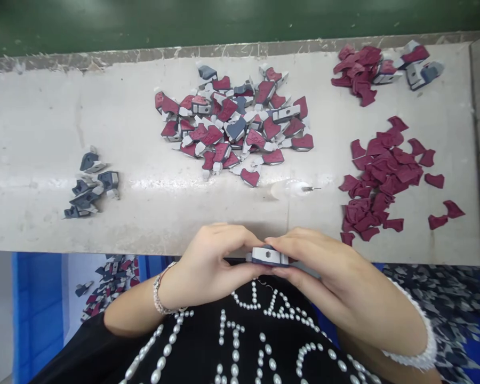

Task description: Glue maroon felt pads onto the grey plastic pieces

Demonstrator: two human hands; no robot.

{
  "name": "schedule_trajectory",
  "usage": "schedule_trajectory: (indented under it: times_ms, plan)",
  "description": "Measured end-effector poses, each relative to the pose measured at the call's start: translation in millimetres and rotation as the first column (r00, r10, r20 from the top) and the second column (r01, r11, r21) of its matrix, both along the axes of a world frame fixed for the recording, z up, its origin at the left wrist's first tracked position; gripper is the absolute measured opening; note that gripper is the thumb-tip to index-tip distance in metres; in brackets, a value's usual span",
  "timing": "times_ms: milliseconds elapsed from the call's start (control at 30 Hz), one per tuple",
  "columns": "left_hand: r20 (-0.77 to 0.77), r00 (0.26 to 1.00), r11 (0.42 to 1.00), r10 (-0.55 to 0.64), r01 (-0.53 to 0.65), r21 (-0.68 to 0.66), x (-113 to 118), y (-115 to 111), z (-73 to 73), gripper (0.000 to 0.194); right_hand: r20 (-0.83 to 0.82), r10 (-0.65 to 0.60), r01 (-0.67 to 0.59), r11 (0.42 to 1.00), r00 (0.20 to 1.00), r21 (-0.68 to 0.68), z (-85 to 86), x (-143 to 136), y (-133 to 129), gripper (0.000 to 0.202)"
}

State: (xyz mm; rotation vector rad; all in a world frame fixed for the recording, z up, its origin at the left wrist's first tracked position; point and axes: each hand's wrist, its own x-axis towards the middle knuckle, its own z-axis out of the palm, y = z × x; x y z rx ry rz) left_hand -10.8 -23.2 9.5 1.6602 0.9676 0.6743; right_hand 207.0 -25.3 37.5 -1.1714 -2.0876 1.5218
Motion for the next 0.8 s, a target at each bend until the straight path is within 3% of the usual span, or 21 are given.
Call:
schedule_trajectory:
  times_ms: [133,200,300,367,433,467,533,600,633,700,800]
  plan:
    - [0.048,0.997,0.975,0.067,-0.056,-0.213,-6,8,-4.9,0.014,0.085,-0.015,0.017,1.0,0.996,-0.023,1.0,3,-1,0.027]
    - [0.027,0.986,0.953,0.167,-0.155,-0.259,-11,23,-5.6,0.014,0.128,-0.085,0.084,0.996,0.988,0.011,2.0,13,1,0.038]
    - [-0.052,0.935,0.917,0.35,-0.353,-0.184,-21,55,-0.2,0.031,0.161,-0.282,0.27,0.958,0.946,0.096,-1.3,33,8,0.029]
    - [-0.126,0.912,0.91,0.39,-0.403,-0.094,-33,73,6.9,0.05,0.18,-0.396,0.376,0.916,0.9,0.137,-9.3,43,14,0.029]
    - [-0.303,0.851,0.901,0.43,-0.427,0.08,-54,83,14.0,0.054,0.203,-0.451,0.42,0.889,0.869,0.181,-22.2,45,22,0.038]
    - [-0.422,0.772,0.879,0.476,-0.437,0.193,-70,83,16.6,0.051,0.208,-0.452,0.414,0.888,0.868,0.201,-29.8,43,27,0.044]
    - [-0.623,0.482,0.784,0.617,-0.447,0.43,-107,76,18.9,0.041,0.191,-0.422,0.379,0.898,0.886,0.226,-44.9,35,36,0.049]
    - [-0.668,0.329,0.725,0.668,-0.49,0.484,-144,61,16.2,0.038,0.15,-0.38,0.349,0.916,0.913,0.2,-56.7,26,44,0.045]
    - [-0.683,0.29,0.713,0.67,-0.506,0.485,-160,53,12.9,0.037,0.126,-0.367,0.344,0.922,0.922,0.177,-60.4,23,48,0.042]
    - [-0.706,0.302,0.735,0.64,-0.509,0.448,-179,39,3.5,0.035,0.087,-0.353,0.343,0.933,0.931,0.111,-62.4,18,53,0.041]
    - [-0.695,0.36,0.762,0.622,-0.484,0.43,-178,32,-13.1,0.042,-0.006,-0.336,0.336,0.941,0.942,-0.032,-52.7,17,52,0.04]
